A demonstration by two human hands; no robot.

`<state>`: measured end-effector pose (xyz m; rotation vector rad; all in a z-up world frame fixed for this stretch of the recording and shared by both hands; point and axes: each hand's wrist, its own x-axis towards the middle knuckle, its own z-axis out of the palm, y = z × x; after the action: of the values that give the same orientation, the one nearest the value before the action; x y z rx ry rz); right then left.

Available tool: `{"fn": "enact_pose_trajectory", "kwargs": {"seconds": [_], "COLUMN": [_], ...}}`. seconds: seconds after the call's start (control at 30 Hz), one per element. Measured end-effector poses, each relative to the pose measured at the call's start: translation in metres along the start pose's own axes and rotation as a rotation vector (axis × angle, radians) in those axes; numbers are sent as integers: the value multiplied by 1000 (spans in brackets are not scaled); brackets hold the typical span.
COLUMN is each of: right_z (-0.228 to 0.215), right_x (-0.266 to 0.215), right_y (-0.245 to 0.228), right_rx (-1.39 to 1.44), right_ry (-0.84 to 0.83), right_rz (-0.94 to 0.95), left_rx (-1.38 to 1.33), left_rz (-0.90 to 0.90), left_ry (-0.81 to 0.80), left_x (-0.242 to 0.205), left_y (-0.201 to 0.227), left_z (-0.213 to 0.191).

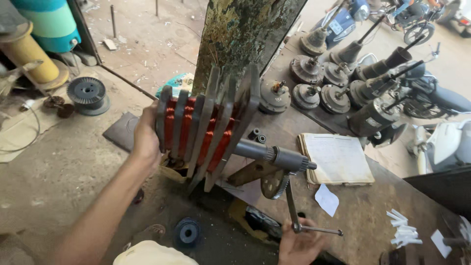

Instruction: The person operates a manual crank to rotate a stator core and wind copper wire around its slots. After winding, the person removes the stator from the jig, places it on the workbench, and separates the wound coils from the core.

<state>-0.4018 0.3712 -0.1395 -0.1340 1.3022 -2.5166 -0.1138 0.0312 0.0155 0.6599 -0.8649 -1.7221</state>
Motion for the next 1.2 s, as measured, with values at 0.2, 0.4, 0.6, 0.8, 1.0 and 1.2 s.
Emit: {"fn": "enact_pose_trajectory", "kwargs": {"seconds": [0.2,0.4,0.6,0.8,1.0,1.2], "right_z": [34,258,369,368,375,377], "right_x": [-107,-170,-200,-196,-198,-199], "right_y": [-11,-17,-5,6,20,20], "right_rx": [-781,-862,-1168,-1116,-1037,-856], "right_ry": [-346,-402,-137,-119,-66,-185], "right_rz": [-354,-862,-758,-841,-902,-831], "left_rx": [-61,-7,104,-39,204,127], "left_rz": [69,140,151,135,387,429], "left_ry": [-128,-212,-257,-495,-568,-419], "left_x": [-10,-18,-21,-22,-44,-28], "left_y": [3,-5,12,29,28,-5], "left_z": [4,1,6,-1,-54,-73]}}
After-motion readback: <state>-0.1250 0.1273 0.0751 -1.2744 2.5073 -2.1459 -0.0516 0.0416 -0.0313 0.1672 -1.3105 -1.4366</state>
